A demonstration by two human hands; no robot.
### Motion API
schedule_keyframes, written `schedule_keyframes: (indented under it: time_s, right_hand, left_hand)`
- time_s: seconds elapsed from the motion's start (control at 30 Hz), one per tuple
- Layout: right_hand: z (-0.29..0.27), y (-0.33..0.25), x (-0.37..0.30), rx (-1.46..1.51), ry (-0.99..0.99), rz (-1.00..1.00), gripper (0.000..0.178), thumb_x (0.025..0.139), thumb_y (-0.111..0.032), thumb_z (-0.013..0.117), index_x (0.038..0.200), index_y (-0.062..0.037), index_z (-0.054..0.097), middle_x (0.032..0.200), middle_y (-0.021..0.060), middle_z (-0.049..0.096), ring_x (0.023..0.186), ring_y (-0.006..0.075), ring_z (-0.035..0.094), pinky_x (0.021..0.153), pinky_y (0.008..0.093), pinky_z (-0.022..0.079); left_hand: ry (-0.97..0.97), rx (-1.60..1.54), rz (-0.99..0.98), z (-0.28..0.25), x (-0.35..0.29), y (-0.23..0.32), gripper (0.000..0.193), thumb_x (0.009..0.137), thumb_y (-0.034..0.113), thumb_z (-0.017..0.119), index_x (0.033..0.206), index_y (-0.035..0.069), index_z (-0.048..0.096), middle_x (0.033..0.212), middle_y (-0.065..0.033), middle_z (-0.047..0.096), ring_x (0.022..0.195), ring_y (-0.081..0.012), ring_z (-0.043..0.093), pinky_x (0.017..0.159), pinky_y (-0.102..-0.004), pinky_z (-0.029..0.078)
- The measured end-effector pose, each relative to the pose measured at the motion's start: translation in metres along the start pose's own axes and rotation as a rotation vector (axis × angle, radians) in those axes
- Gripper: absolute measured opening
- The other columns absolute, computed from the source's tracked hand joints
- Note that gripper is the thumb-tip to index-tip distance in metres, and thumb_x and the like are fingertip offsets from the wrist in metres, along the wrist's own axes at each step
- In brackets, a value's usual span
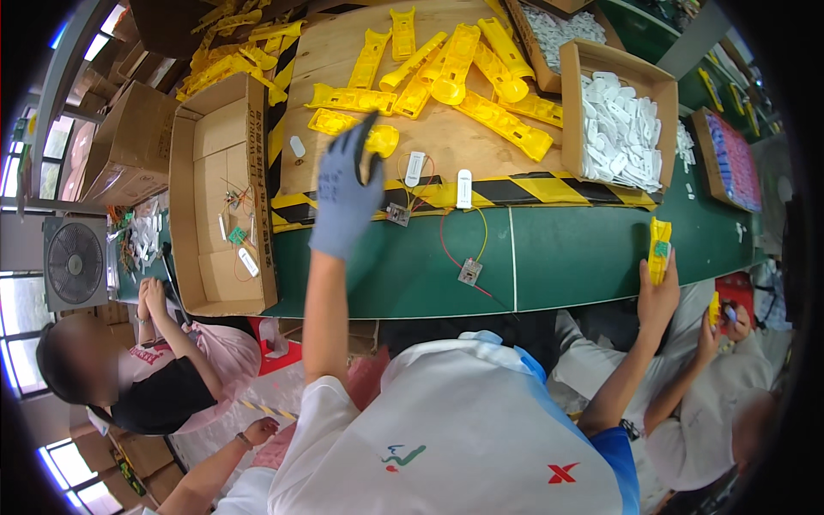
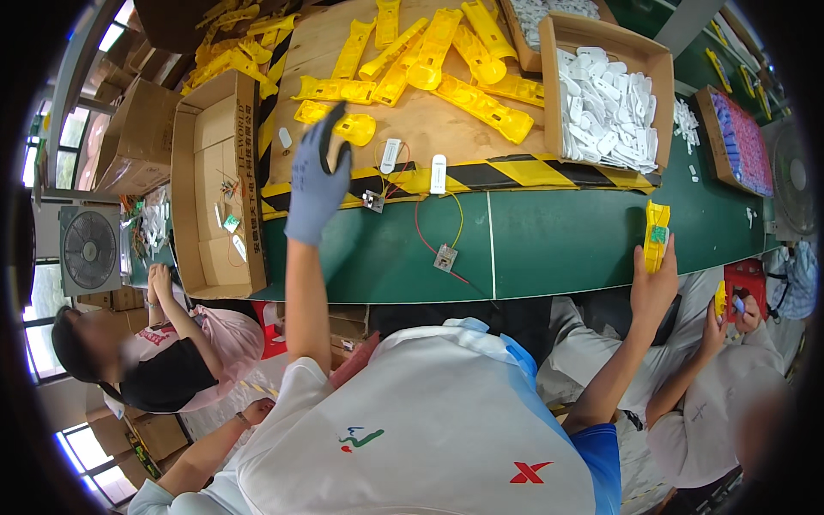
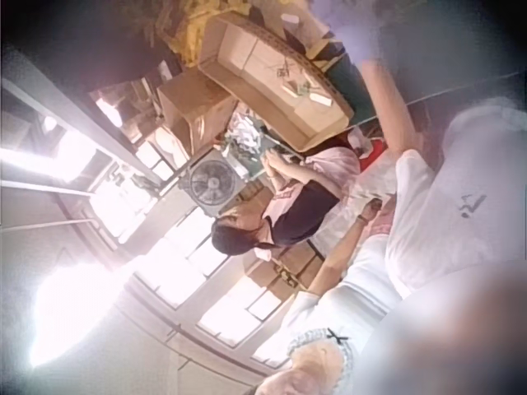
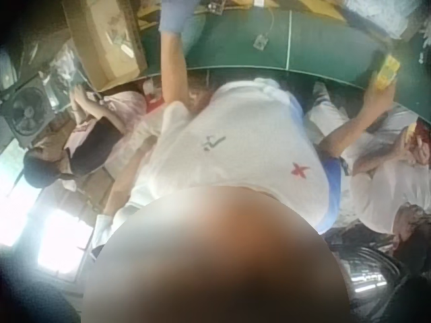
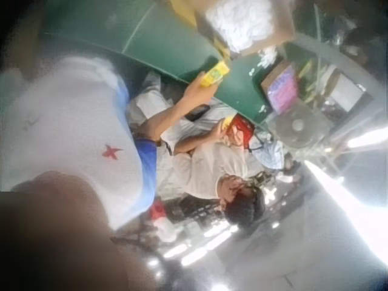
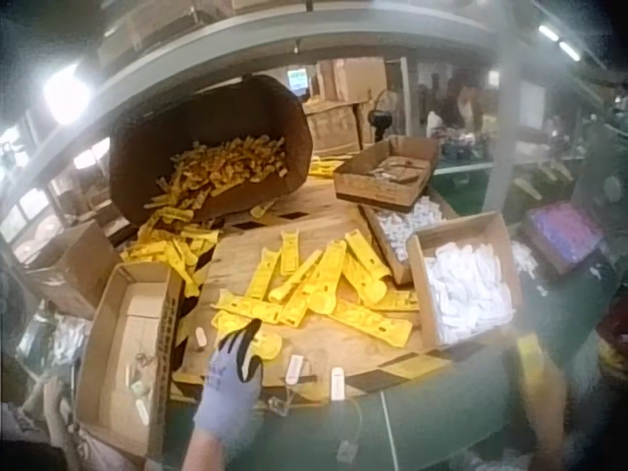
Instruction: The person is seen assembling electronic components into yellow plastic housings at a factory assembly line.
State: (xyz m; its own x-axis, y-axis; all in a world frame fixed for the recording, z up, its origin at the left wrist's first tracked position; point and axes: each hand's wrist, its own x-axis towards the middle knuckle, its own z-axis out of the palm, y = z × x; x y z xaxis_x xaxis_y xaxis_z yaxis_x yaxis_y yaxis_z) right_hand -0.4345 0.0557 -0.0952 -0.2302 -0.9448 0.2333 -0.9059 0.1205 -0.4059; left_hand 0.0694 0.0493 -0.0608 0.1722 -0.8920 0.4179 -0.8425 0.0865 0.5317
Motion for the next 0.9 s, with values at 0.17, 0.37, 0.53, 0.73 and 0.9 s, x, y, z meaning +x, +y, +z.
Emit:
schedule_keyframes:
  time_s: [0.17, 0.37, 0.53, 0.73, 0.9]
  right_hand:
    - [0.019, 0.010, 0.024, -0.181, 0.029, -0.074, 0.064, 0.086, -0.030, 0.071, 0.139, -0.0027, 0.048, 0.124, 0.0209, 0.057, 0.112, 0.0363, 0.055, 0.097, 0.0421, 0.043]
    - [0.014, -0.080, 0.000, 0.055, 0.109, -0.458, 0.043, 0.084, -0.018, 0.071, 0.124, -0.0045, 0.059, 0.121, 0.0146, 0.059, 0.108, 0.0331, 0.057, 0.096, 0.0416, 0.045]
    - [0.047, -0.192, -0.044, 0.338, -0.421, -1.150, 0.034, 0.076, -0.011, 0.073, 0.110, -0.0123, 0.067, 0.105, 0.0056, 0.064, 0.101, 0.0249, 0.061, 0.088, 0.0360, 0.049]
    - [0.080, -0.202, -0.037, 0.440, -0.597, -1.326, 0.025, 0.078, -0.014, 0.073, 0.102, -0.0102, 0.068, 0.098, 0.0028, 0.064, 0.094, 0.0214, 0.061, 0.082, 0.0356, 0.050]
    - [0.065, -0.208, -0.029, 0.595, -0.704, -1.101, 0.021, 0.080, -0.013, 0.073, 0.099, -0.0070, 0.067, 0.102, 0.0042, 0.064, 0.095, 0.0236, 0.061, 0.080, 0.0355, 0.051]
  left_hand:
    - [-0.177, 0.474, 0.110, 0.001, 0.022, -0.059, 0.069, 0.076, 0.005, 0.061, 0.142, 0.018, 0.042, 0.131, -0.0112, 0.053, 0.126, -0.0356, 0.044, 0.113, -0.0515, 0.024]
    - [-0.266, 0.660, 0.125, -0.004, 0.029, -0.045, 0.054, 0.077, 0.022, 0.071, 0.129, 0.020, 0.057, 0.116, -0.0120, 0.058, 0.119, -0.0355, 0.048, 0.114, -0.0520, 0.022]
    - [0.144, 0.173, 0.020, -0.016, 0.006, -0.032, 0.048, 0.070, 0.019, 0.083, 0.106, 0.003, 0.056, 0.099, -0.0098, 0.059, 0.098, -0.0267, 0.055, 0.091, -0.0393, 0.044]
    - [0.348, -0.736, -0.396, -0.034, -0.048, 0.027, 0.042, 0.079, 0.002, 0.076, 0.112, -0.001, 0.052, 0.098, -0.0081, 0.062, 0.088, -0.0138, 0.060, 0.079, -0.0267, 0.049]
    - [0.161, -0.845, -0.632, -0.017, -0.079, 0.050, 0.047, 0.086, 0.007, 0.068, 0.127, -0.004, 0.049, 0.113, -0.0132, 0.061, 0.105, -0.0143, 0.056, 0.092, -0.0280, 0.045]
